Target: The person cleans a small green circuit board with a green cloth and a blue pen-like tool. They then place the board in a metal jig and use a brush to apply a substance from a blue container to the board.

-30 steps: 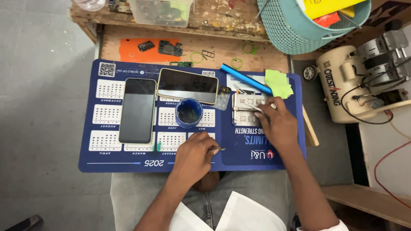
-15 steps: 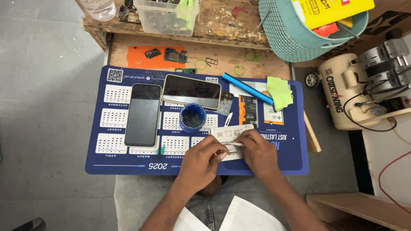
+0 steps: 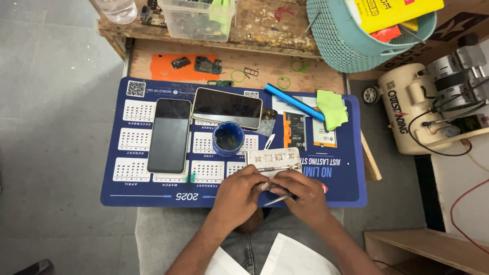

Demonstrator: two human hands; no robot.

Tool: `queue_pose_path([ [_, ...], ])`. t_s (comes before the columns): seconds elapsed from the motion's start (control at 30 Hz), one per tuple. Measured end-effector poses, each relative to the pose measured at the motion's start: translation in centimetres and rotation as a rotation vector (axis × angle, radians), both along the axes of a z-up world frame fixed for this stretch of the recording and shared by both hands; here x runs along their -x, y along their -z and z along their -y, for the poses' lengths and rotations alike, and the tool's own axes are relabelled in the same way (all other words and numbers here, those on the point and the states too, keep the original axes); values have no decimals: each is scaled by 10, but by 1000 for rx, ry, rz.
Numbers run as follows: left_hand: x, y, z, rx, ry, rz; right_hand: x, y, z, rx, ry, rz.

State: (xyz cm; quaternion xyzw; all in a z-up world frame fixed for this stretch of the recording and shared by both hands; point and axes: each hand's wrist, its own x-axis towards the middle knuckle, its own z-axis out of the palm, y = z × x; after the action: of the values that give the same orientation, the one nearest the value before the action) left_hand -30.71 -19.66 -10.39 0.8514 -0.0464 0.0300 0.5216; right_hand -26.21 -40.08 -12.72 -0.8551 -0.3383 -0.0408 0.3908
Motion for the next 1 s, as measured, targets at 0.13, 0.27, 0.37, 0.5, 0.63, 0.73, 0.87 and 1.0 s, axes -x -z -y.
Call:
queue_pose_path([
  [0.13,1,-6,-2,-13,-71,9,-2,6,2,47,36,58],
  [0.27,4,-10,-9,-163,-240,-40,-4,0,3,115,27,-4],
  [0.37,5,-9,-18,-225,-237,-137,-3,-4,-3,179,-5,100],
  [0.5,3,-7,-24,-178,-171,-214,-1,-7,-14,209,7,119],
  [0.63,3,-6,-26,-176,-141,-198,2,-7,-19,234,-3,135],
  [0.73,3,-5,-28,-170,-111,-181,2,-7,-19,200,-10,161],
  [0.87,2,-5,-32,-144,-55,-128,2,-7,-19,200,-18,100],
  [1.0,0,-6,-33,-159,-27,-184,2,-6,-21,198,-23,109],
])
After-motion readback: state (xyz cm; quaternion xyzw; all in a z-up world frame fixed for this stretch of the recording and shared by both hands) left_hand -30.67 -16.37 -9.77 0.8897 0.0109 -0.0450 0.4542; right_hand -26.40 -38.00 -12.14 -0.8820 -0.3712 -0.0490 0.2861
